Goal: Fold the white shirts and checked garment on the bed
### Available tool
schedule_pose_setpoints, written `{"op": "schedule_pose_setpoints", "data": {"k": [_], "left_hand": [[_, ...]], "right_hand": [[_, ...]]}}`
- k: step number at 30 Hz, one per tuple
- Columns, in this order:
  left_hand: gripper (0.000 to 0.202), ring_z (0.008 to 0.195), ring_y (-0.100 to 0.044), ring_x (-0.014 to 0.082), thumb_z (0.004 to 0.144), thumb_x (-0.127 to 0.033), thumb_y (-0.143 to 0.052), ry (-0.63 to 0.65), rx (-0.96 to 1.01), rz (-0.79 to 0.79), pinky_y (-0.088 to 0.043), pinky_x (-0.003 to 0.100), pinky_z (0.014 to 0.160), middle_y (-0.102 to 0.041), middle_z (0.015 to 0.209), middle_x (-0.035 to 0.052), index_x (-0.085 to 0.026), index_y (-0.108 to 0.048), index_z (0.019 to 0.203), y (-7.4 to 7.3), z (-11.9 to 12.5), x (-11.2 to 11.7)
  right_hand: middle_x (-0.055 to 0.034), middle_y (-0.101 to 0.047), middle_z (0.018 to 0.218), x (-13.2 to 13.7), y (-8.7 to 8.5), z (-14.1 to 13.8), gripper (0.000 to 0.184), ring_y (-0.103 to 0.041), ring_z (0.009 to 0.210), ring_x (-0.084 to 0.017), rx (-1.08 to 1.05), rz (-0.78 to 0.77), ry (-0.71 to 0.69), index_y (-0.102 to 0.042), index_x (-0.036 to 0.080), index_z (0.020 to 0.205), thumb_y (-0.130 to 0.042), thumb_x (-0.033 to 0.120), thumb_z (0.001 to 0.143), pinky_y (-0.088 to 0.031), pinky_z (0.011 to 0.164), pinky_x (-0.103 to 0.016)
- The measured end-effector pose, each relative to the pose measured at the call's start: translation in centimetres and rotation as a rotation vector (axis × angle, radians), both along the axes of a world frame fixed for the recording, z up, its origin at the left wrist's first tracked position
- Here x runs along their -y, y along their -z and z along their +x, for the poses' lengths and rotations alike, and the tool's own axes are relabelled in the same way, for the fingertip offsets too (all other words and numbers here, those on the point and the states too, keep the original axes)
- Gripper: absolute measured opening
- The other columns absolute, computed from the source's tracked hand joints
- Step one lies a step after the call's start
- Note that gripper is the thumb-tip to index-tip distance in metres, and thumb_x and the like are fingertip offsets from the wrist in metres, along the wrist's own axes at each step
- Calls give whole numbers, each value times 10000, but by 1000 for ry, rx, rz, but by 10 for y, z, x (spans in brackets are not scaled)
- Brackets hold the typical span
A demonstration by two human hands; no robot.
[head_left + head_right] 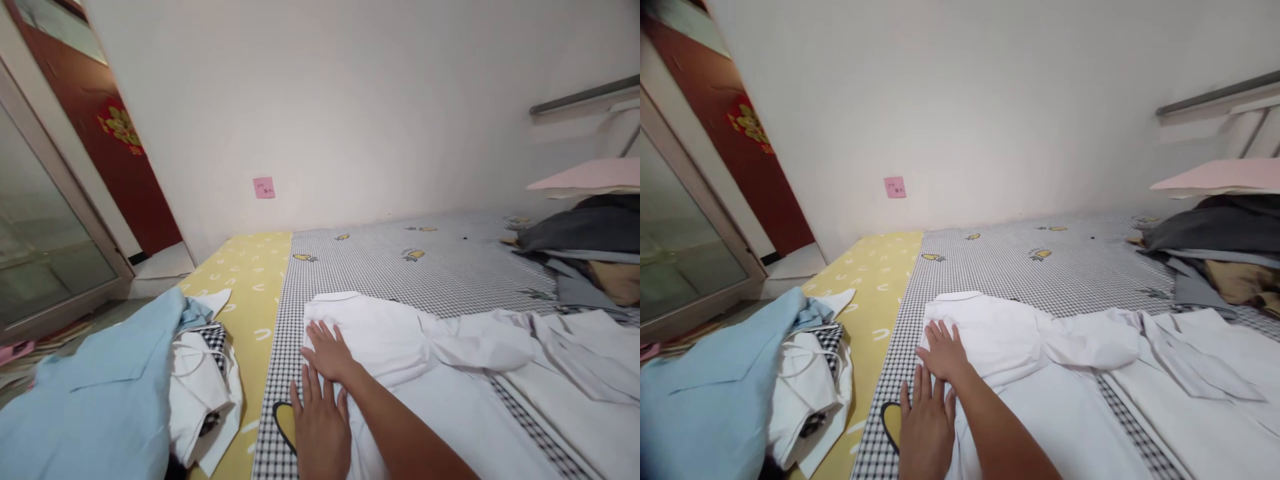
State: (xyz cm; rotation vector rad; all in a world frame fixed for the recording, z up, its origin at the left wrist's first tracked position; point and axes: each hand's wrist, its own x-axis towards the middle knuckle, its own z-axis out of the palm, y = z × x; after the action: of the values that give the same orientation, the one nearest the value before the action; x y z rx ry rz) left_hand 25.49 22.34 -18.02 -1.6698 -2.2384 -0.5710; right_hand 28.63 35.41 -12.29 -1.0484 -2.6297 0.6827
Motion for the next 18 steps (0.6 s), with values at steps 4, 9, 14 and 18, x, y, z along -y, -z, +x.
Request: {"op": "schedule_pose_setpoints", "data": {"k": [4,9,14,18], "left_hand": [[492,1439,-415,358,977,-274,-344,-20,-146,-40,-313,655,1156,-485,1518,172,-191,-562,1410,5,-7,-3],[478,1420,-442,363,967,-279,-355,-5,-280,-55,-312,650,1142,-509,1495,191,-177,-621,1350,14,-19,-7],[486,1452,-395,356,940,-229,-390,37,-319,-124,-278,645,1158,-454,1546,167,-214,-589,1384,11,-22,-9],[544,1479,-355,334,974,-346,-381,-61,-233,-199,-330,612,1145,-340,1614,129,-253,-398,1509,-2,-17,-12]], "right_hand": [[-125,-99,1676,-15,-2,-17,743,-8,1553,-275,-18,8,100,-206,112,1596,-273,568,1013,97,1224,-545],[-98,-127,1677,6,-14,2,685,-18,1552,-260,-12,-3,85,-291,206,1580,-287,593,1015,19,1242,-530],[-61,-286,1647,46,-28,74,588,-205,1522,-320,-112,-147,-140,-441,352,1505,-524,532,952,-108,1230,-568],[25,-705,1279,50,-52,175,508,-675,1118,-244,-271,-207,8,-632,358,1347,-665,385,840,-532,977,-351]]}}
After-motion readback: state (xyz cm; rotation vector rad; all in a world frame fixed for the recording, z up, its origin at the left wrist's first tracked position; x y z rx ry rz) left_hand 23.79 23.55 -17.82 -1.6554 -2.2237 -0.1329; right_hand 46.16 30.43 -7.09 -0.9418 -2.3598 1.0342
